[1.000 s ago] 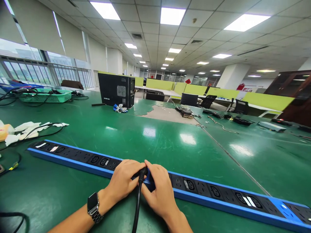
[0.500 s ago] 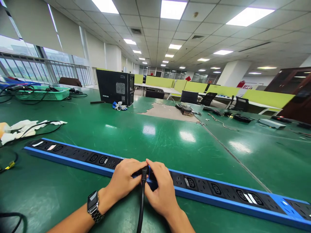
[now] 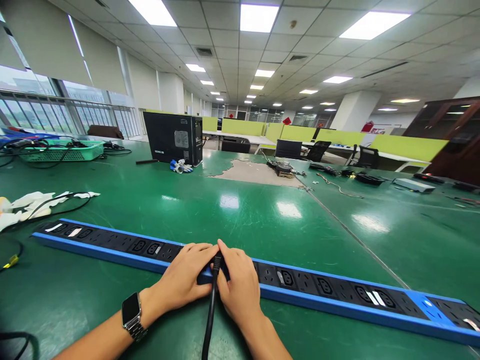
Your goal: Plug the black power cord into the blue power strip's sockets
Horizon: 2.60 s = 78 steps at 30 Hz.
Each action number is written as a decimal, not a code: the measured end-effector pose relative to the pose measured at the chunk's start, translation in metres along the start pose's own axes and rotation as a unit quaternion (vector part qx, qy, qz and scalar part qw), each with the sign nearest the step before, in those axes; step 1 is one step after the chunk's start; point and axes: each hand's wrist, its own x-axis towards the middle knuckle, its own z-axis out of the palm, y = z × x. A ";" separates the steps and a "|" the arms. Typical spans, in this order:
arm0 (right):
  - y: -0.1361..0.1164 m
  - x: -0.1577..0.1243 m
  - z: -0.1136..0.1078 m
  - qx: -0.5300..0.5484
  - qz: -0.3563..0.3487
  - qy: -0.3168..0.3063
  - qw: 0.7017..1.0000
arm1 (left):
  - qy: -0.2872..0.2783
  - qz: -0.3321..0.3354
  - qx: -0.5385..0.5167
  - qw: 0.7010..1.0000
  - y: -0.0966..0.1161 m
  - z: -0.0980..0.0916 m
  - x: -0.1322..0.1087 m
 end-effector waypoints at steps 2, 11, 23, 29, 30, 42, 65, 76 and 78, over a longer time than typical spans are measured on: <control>-0.001 0.001 -0.001 -0.007 0.000 0.002 1.000 | -0.005 -0.007 0.014 1.000 -0.001 0.004 -0.001; 0.003 0.002 -0.013 0.015 -0.018 -0.070 0.997 | 0.119 -0.056 0.087 0.988 -0.068 -0.041 -0.036; -0.068 0.043 0.045 0.017 0.032 -0.076 0.996 | 0.177 -0.217 0.165 0.946 -0.110 -0.060 -0.066; -0.087 0.057 0.067 -0.085 0.039 -0.103 0.990 | 0.183 -0.217 0.142 0.948 -0.108 -0.064 -0.069; -0.088 0.058 0.067 -0.086 0.033 -0.110 0.990 | 0.188 -0.210 0.130 0.951 -0.106 -0.065 -0.069; 0.027 0.007 -0.027 -0.065 0.136 0.010 0.989 | 0.242 -0.051 -0.022 0.969 -0.063 -0.040 -0.053; -0.004 -0.004 -0.019 -0.006 0.044 -0.051 0.998 | 0.082 -0.047 0.052 0.994 -0.029 -0.011 -0.026; -0.078 0.048 0.027 -0.017 0.022 -0.080 0.996 | 0.117 -0.121 0.102 0.980 -0.078 -0.041 -0.058; -0.086 0.058 0.042 -0.028 0.038 -0.100 0.994 | 0.114 -0.119 0.088 0.982 -0.076 -0.041 -0.057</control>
